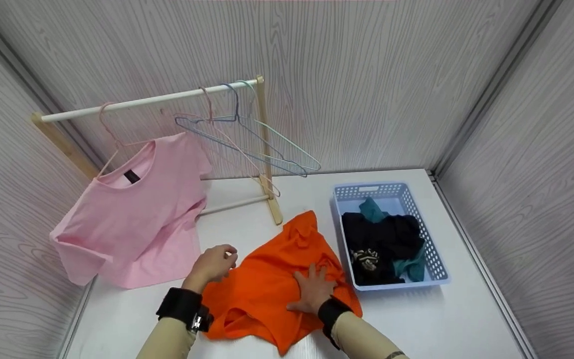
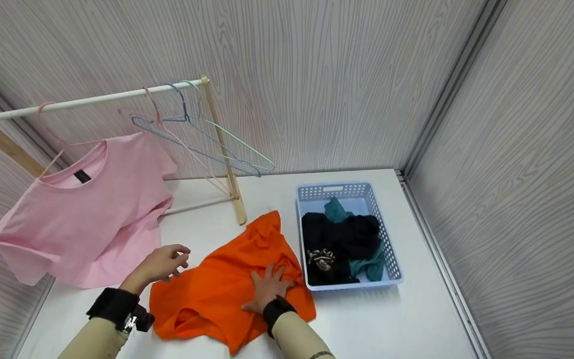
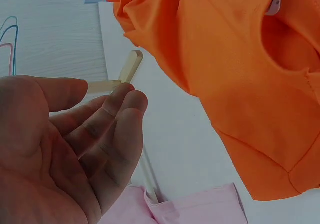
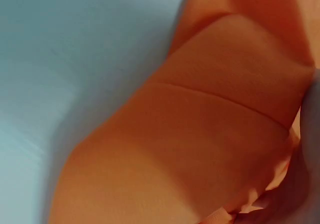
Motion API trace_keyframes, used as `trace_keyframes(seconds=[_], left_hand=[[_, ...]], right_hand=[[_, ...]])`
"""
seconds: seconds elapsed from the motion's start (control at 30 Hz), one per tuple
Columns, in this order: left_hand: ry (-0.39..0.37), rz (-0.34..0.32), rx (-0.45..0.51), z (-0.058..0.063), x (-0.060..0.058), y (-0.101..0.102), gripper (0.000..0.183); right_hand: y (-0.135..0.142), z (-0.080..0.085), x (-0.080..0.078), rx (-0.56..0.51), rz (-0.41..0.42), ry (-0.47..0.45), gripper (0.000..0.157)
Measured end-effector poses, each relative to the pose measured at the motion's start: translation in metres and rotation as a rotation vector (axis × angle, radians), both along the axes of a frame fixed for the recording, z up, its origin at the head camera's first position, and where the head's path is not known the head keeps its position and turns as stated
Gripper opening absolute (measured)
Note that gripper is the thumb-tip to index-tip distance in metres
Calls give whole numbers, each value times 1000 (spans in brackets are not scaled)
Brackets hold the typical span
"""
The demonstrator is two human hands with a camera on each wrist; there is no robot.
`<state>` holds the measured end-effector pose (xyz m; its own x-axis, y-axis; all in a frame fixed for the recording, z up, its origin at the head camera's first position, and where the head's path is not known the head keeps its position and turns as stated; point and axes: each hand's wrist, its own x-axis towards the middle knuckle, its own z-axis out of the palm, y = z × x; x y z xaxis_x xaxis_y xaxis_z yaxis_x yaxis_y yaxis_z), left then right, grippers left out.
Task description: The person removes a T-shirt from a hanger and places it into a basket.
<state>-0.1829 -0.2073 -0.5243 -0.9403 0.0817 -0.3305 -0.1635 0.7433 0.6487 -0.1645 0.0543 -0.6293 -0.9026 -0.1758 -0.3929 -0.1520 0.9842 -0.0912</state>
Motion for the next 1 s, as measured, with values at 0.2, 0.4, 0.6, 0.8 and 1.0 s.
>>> trace_keyframes(seconds=[0.2,0.4,0.6,0.8,1.0], left_hand=[[-31,-14,-11,0,0,0,30],[-51,-12,-2,-1,2,1,30],[-62,-4,23,-1,4,2,31],[-73,-6,33,1,5,-1,33],[-67,-2,50,3,5,-2,33]], right_hand=[[4,-2,6,71,97,122,72],[21,-8,5,-135,149,136,40],[38,-16,5,-346,153,120,21],[49,10,-4,-534,72,52,50],[58,45,-19,-631,90,84,56]])
